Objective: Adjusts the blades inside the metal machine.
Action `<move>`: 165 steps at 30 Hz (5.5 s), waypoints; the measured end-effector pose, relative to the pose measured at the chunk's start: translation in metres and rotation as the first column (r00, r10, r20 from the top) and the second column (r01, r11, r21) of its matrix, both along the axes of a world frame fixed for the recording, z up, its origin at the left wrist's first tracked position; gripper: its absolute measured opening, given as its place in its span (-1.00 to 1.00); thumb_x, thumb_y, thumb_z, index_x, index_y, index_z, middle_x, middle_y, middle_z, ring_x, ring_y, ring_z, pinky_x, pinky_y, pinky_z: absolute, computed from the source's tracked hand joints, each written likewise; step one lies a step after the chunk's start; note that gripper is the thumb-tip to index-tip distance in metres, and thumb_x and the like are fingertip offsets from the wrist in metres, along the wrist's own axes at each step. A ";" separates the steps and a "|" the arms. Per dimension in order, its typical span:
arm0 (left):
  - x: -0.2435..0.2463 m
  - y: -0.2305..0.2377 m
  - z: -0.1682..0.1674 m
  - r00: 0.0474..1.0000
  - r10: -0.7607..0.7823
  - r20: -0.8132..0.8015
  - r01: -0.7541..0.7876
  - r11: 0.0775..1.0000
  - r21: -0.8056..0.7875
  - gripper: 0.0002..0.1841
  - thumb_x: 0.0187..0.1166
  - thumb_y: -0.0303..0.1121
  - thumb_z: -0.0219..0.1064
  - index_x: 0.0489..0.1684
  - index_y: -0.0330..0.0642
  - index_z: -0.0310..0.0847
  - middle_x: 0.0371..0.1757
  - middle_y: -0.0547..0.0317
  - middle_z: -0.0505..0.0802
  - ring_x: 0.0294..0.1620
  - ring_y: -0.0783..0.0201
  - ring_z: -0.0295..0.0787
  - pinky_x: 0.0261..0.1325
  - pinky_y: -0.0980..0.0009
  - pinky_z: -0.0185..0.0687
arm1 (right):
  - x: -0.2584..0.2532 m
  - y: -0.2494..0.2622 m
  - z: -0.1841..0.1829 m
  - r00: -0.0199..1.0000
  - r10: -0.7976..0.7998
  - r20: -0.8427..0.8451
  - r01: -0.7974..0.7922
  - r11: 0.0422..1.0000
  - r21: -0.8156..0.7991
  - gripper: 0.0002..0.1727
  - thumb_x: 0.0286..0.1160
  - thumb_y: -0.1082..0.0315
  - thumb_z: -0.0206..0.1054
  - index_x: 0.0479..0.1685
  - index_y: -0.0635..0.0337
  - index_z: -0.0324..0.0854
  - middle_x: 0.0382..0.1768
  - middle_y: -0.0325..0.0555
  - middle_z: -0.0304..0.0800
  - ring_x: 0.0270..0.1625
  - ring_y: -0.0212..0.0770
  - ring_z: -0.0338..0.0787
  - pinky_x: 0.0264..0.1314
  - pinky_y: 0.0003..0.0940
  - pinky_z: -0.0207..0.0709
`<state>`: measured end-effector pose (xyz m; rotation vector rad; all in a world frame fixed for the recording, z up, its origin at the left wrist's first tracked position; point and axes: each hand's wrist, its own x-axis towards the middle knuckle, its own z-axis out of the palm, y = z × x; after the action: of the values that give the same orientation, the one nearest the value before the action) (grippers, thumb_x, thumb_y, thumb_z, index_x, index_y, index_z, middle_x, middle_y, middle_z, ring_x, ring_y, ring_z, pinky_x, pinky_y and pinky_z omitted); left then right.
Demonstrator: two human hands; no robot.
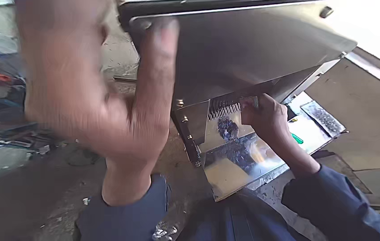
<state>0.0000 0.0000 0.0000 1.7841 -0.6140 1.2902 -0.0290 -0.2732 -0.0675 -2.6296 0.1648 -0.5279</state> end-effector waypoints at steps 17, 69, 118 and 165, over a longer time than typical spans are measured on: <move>-0.025 -0.202 -0.126 0.345 -0.464 -0.816 -0.259 0.788 -0.558 -0.64 0.80 -0.25 0.21 0.28 -0.37 0.65 0.10 -0.10 0.87 0.11 0.13 0.86 0.19 0.15 0.82 | 0.053 -0.046 -0.069 0.729 0.654 -0.201 -0.567 0.742 0.358 -0.50 0.44 0.30 0.43 0.42 0.16 0.61 0.31 0.16 0.68 0.16 0.13 0.82 0.12 0.13 0.73; 0.001 -0.222 -0.073 0.316 0.867 -0.384 -0.535 0.498 0.683 -0.49 0.64 -0.21 0.27 -0.88 -0.08 0.30 -0.78 0.25 0.46 -0.69 0.31 0.45 -0.53 0.26 0.32 | 0.057 -0.050 -0.045 0.382 0.912 -0.150 -0.521 0.346 0.780 -0.53 0.88 0.21 -0.03 0.66 0.10 0.35 -0.22 -0.05 0.82 -0.20 -0.17 0.89 0.05 -0.17 0.76; 0.008 -0.216 -0.094 -0.010 0.861 -0.508 -0.255 0.489 0.834 -0.53 0.74 -0.17 0.20 -0.67 -0.24 0.58 -0.54 -0.05 0.73 -0.35 -0.05 0.76 -0.24 -0.10 0.57 | 0.061 -0.037 -0.066 0.109 0.924 -0.365 -0.258 0.381 0.888 -0.53 0.79 0.27 0.12 0.60 0.09 0.20 -0.45 -0.10 0.79 -0.58 -0.34 0.81 -0.42 -0.44 0.74; 0.006 -0.195 -0.102 0.069 0.851 -0.520 -0.269 0.518 0.812 -0.52 0.76 -0.19 0.18 -0.70 -0.21 0.49 -0.62 0.01 0.64 -0.50 0.02 0.66 -0.40 -0.01 0.51 | 0.058 -0.031 -0.068 0.219 0.878 -0.425 -0.571 0.469 0.674 -0.25 0.65 0.06 0.31 0.76 0.11 0.14 -0.11 0.06 0.77 -0.11 0.01 0.86 -0.02 0.01 0.72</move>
<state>0.0064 -0.1950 -0.1022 3.0336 0.6673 0.2135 0.0295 -0.3046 -0.1351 -1.9649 -0.7119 0.8949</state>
